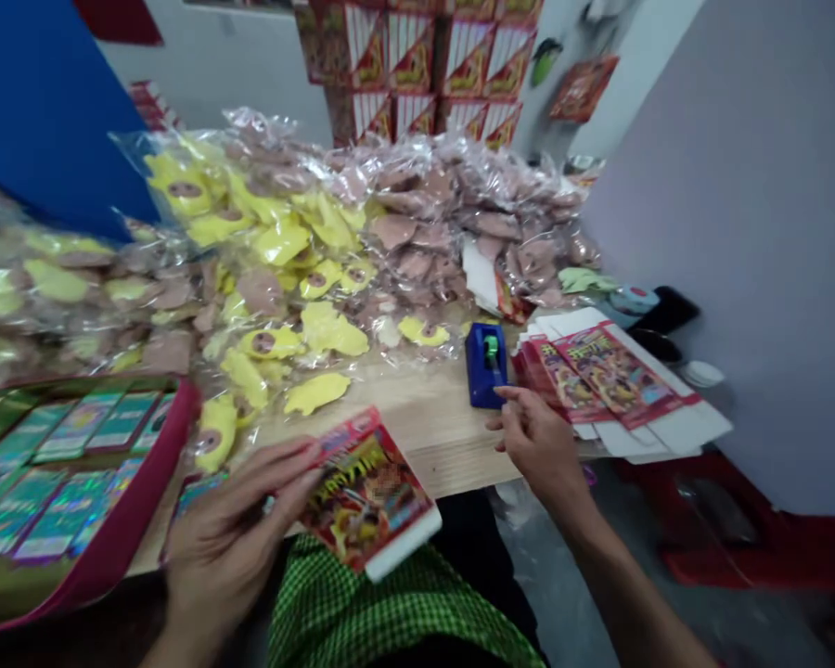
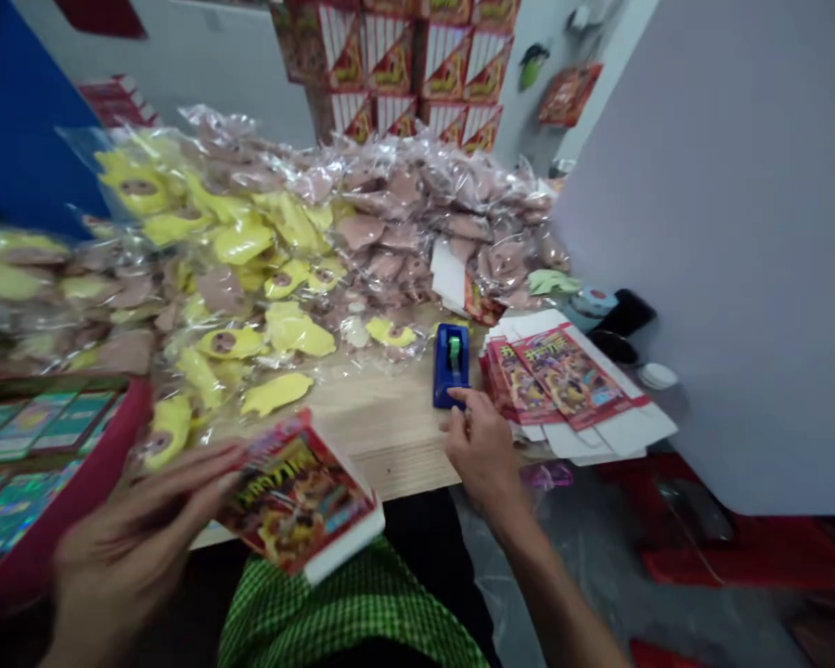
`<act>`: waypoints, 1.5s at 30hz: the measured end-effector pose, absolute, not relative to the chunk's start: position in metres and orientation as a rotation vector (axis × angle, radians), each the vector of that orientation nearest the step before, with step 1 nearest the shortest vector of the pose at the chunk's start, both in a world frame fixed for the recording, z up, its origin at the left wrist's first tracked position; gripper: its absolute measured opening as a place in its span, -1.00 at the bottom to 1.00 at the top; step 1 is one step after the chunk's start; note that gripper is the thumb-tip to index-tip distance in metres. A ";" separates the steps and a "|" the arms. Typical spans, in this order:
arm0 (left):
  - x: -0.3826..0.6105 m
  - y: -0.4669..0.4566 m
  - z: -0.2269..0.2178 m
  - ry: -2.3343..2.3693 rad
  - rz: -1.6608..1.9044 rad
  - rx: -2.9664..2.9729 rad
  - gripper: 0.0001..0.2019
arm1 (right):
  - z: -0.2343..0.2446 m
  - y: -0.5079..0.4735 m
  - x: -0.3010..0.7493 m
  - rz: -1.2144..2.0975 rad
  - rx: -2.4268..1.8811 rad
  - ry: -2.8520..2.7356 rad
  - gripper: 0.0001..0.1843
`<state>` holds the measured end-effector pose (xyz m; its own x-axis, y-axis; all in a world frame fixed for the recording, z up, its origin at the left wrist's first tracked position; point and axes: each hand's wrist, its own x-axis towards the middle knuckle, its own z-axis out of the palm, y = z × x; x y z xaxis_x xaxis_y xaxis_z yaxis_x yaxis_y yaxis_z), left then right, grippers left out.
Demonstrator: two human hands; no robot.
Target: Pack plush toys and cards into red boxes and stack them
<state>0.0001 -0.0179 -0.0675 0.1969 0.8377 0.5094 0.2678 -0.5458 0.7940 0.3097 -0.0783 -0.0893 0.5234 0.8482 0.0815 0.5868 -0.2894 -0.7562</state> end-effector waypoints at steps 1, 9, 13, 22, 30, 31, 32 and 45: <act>0.004 -0.009 -0.060 1.028 1.458 1.968 -0.75 | -0.086 -0.070 0.318 0.343 -2.102 -1.143 -0.64; 0.049 0.021 -0.075 0.666 1.440 2.394 -0.69 | -0.088 -0.036 0.327 0.099 -2.359 -1.035 -0.75; 0.053 0.026 -0.083 0.643 1.471 2.383 -0.74 | -0.096 -0.030 0.330 0.187 -2.444 -0.965 -0.68; 0.053 0.025 -0.082 0.612 1.488 2.433 -0.79 | -0.081 -0.041 0.303 0.222 -2.456 -1.019 -0.49; 0.055 0.036 -0.082 0.653 1.490 2.366 -0.79 | -0.081 -0.060 0.326 0.878 -2.053 -0.642 -0.84; 0.055 0.036 -0.082 0.649 1.488 2.366 -0.79 | -0.081 -0.061 0.329 0.921 -2.006 -0.614 -0.85; 0.054 0.035 -0.081 0.644 1.480 2.368 -0.78 | -0.080 -0.061 0.330 0.947 -1.958 -0.598 -0.83; 0.053 0.022 -0.077 0.631 1.488 2.527 -0.81 | -0.126 -0.092 0.315 0.661 -1.837 -0.738 -0.54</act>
